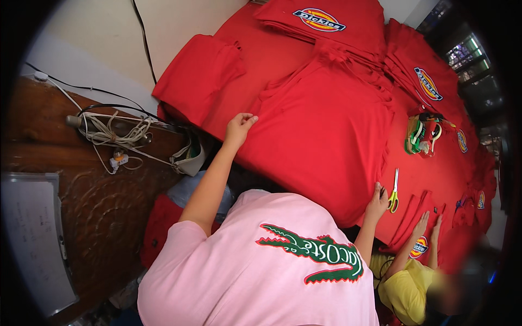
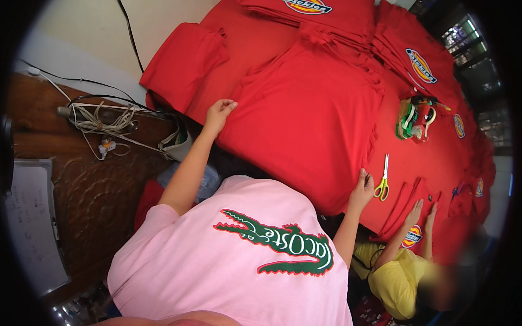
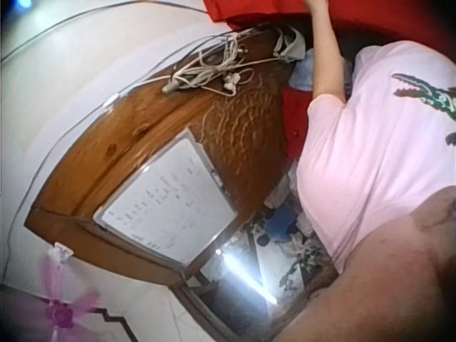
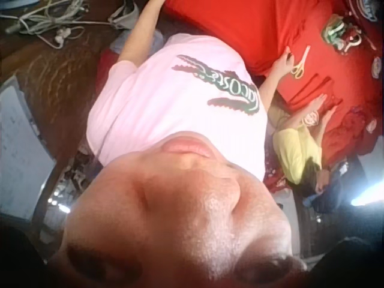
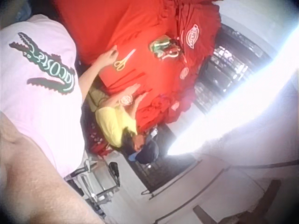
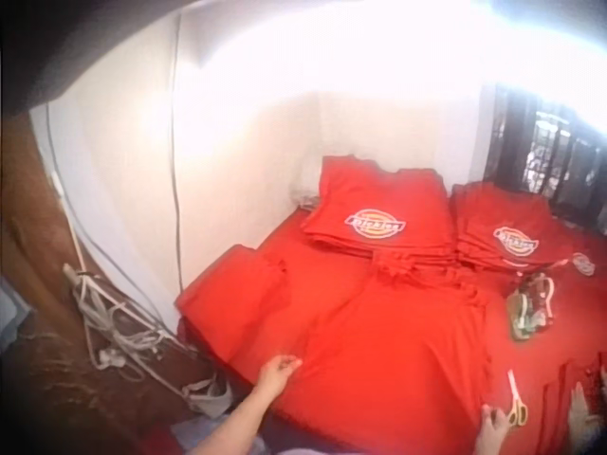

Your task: The person sorts, aligns, and folds red t-shirts at a work table, occasionally using shears to trim stray threads.

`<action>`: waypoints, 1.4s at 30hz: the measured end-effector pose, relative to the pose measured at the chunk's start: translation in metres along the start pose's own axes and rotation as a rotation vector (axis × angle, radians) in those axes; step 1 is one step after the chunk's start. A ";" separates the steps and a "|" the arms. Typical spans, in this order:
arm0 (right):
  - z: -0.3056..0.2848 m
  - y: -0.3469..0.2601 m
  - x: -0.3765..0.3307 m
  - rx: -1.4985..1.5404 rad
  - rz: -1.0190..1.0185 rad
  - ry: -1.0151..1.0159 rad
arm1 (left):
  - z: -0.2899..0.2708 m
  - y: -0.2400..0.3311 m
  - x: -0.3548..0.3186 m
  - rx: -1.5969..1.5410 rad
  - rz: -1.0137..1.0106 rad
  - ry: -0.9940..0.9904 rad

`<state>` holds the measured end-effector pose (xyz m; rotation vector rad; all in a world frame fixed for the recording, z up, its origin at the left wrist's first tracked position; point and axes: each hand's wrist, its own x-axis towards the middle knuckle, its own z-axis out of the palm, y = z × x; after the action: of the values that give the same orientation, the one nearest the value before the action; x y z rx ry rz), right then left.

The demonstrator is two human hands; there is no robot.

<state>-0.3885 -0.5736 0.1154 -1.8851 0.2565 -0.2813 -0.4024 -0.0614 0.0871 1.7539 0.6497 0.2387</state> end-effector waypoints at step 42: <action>0.101 -0.095 0.070 -0.549 -0.160 -0.086 | 0.174 0.065 -0.178 0.111 0.020 -0.755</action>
<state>-0.2868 -0.4746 0.1785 -2.4607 0.1302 -0.2520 -0.4459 -0.3121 0.1289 1.7817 0.0937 -0.4433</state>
